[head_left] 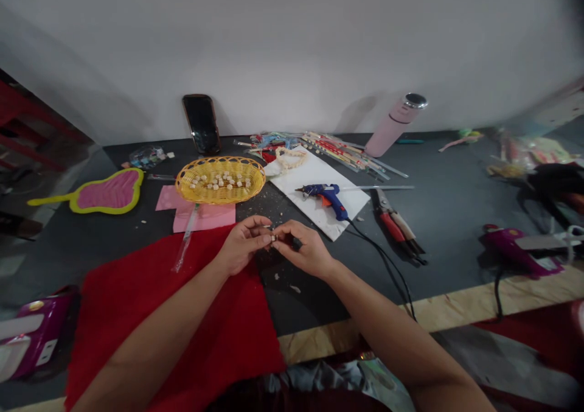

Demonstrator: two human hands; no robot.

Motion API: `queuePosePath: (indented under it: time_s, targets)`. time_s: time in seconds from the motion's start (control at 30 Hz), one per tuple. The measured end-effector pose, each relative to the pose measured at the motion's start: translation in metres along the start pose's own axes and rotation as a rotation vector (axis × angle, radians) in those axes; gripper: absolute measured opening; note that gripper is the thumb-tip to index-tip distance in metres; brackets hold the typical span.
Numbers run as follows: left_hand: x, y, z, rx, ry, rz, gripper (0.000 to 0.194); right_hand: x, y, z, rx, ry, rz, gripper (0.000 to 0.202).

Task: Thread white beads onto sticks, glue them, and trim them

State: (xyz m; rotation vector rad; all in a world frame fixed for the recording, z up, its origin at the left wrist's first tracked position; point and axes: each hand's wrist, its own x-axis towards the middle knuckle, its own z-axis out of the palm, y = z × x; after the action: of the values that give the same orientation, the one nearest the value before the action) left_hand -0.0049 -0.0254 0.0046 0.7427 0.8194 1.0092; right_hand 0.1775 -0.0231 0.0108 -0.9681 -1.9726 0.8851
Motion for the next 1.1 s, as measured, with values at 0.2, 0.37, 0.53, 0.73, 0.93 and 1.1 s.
queuePosePath:
  time_s: [0.2, 0.37, 0.53, 0.73, 0.93, 1.1]
  targets:
    - [0.003, -0.001, -0.004, -0.106, 0.042, 0.017, 0.027, 0.002, 0.024, -0.04, -0.176, 0.213, 0.149, 0.022]
    - [0.002, -0.001, -0.004, -0.124, 0.073, 0.001, 0.019, 0.008, 0.033, -0.081, -0.5, 0.413, 0.263, 0.025]
    - [0.001, 0.002, 0.0, -0.129, 0.057, 0.017, 0.015, 0.007, 0.048, -0.089, -0.751, 0.331, 0.405, 0.033]
    - [0.001, 0.001, -0.002, -0.138, 0.032, 0.021, 0.013, 0.005, 0.059, -0.09, -0.791, 0.226, 0.584, 0.036]
    - [0.002, 0.002, -0.001, -0.115, 0.051, -0.005, 0.017, 0.008, 0.057, -0.091, -0.768, 0.217, 0.623, 0.029]
    - [0.002, 0.002, 0.0, -0.114, 0.059, -0.009, 0.023, 0.008, 0.053, -0.095, -0.516, 0.429, 0.555, 0.029]
